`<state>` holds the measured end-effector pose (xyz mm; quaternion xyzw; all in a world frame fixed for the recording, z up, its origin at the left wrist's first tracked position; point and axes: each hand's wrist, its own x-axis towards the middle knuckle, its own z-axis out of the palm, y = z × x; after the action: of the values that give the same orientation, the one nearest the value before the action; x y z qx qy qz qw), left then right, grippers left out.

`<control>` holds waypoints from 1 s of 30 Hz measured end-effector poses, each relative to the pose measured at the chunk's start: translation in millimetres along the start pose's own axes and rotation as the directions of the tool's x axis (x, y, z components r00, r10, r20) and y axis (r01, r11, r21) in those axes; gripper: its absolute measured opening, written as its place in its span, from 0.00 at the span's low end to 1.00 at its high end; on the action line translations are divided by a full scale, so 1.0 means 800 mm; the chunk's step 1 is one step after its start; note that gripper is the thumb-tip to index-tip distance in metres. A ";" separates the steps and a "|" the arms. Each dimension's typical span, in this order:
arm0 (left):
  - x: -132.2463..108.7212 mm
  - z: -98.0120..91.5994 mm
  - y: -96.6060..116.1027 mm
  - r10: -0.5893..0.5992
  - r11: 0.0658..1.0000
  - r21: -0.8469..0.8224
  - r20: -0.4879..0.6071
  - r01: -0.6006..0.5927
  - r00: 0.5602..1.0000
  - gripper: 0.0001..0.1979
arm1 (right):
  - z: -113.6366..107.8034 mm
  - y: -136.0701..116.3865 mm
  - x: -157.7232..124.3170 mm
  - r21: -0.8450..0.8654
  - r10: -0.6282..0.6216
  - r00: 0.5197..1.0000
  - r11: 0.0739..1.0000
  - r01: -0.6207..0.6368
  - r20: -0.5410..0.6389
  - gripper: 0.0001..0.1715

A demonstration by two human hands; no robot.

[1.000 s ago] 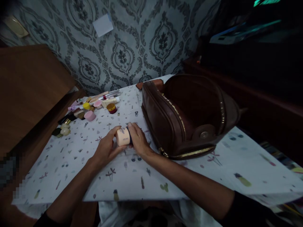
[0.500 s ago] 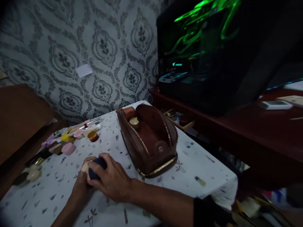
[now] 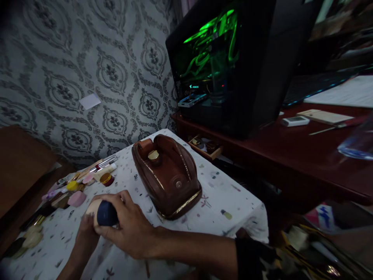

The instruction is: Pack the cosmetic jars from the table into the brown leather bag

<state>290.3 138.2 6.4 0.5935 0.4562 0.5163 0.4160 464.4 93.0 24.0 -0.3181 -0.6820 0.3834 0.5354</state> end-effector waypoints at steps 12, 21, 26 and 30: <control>0.029 0.080 0.074 0.341 0.920 0.090 0.303 -0.382 0.890 0.28 | -0.074 -0.037 -0.003 0.003 -0.086 0.969 0.996 0.089 -0.233 0.30; 0.054 0.129 0.111 0.444 0.865 0.051 0.387 -0.499 0.809 0.25 | -0.113 -0.063 0.014 0.500 0.224 0.948 0.862 -0.085 -0.225 0.33; 0.060 0.141 0.115 0.427 0.855 0.091 0.436 -0.511 0.792 0.24 | -0.129 -0.061 0.017 0.519 0.244 0.941 0.850 -0.091 -0.235 0.33; 0.058 0.146 0.114 0.416 0.834 0.165 0.439 -0.526 0.796 0.23 | -0.131 -0.056 0.016 0.543 0.288 0.925 0.832 -0.112 -0.250 0.32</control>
<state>419.0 159.0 91.2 0.8310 0.2693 0.4075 0.2662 562.8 100.4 82.9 -0.2904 -0.4192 0.5505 0.6610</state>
